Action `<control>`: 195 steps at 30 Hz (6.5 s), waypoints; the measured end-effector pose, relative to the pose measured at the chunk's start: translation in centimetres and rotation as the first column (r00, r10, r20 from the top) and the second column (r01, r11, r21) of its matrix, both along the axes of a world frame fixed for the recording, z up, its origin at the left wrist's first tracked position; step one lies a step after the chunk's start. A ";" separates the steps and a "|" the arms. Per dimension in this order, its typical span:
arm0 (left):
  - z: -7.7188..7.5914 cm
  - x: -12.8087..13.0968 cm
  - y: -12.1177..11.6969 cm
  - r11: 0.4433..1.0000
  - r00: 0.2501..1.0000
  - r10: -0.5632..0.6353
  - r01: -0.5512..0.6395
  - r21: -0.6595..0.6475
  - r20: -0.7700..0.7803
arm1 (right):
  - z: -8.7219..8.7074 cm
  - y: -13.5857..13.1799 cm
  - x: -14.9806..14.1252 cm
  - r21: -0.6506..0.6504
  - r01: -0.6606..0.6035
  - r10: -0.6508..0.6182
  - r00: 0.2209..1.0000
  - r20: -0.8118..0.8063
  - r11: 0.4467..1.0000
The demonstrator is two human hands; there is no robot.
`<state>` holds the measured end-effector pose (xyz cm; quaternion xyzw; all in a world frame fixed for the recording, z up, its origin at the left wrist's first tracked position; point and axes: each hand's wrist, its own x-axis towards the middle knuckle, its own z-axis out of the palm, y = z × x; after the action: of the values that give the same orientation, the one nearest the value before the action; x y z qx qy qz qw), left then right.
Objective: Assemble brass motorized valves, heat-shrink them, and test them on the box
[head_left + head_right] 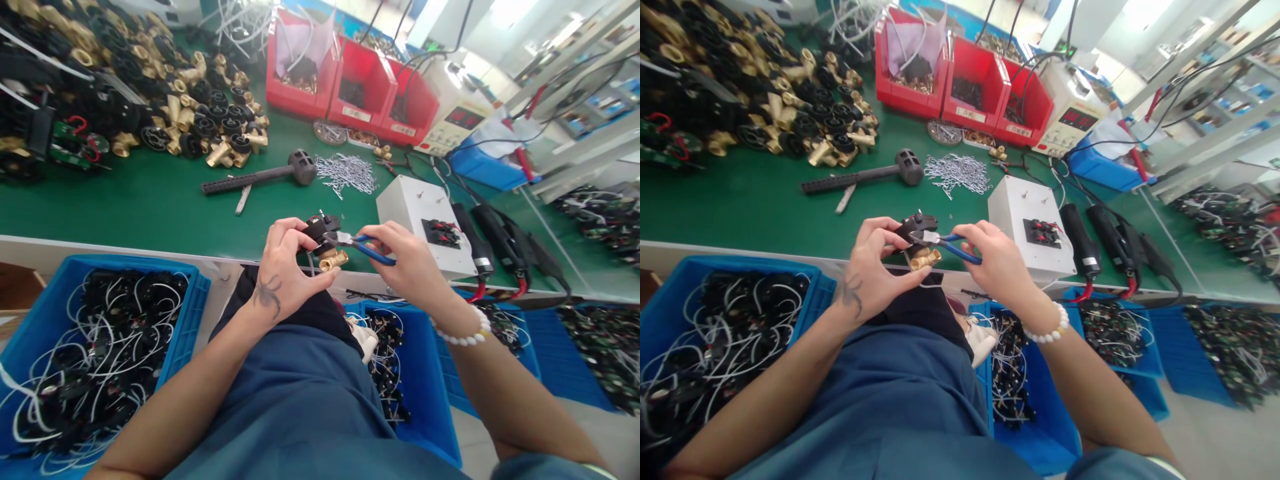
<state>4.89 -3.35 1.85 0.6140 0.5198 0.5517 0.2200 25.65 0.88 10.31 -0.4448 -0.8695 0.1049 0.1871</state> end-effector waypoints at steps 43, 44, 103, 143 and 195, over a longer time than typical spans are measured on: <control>0.4 -0.7 0.6 0.999 0.996 -0.039 0.039 -0.001 -0.086 | 0.8 0.8 -0.4 0.040 0.043 -0.052 0.961 0.272 0.998; 0.4 -0.7 0.6 0.999 0.995 -0.043 0.043 0.004 -0.088 | 0.9 0.8 -0.4 0.112 0.092 -0.112 0.978 0.179 0.989; -0.2 -0.8 0.7 0.998 0.997 -0.044 0.047 0.033 -0.064 | -0.5 1.7 -0.9 -0.428 -0.302 0.271 0.953 -0.134 0.852; 0.5 -1.3 1.1 0.999 0.997 -0.053 0.053 0.009 -0.064 | -0.9 0.8 -0.7 0.313 0.091 -0.113 0.992 0.052 0.945; 0.6 -1.7 1.4 0.997 0.995 -0.075 0.075 -0.013 -0.060 | -1.3 1.0 -2.2 0.072 0.079 -0.095 0.963 0.253 0.994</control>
<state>3.23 -1.91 2.43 0.6481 0.5058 0.5215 0.2282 23.44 1.90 9.02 -0.4866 -0.8688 0.0118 0.0912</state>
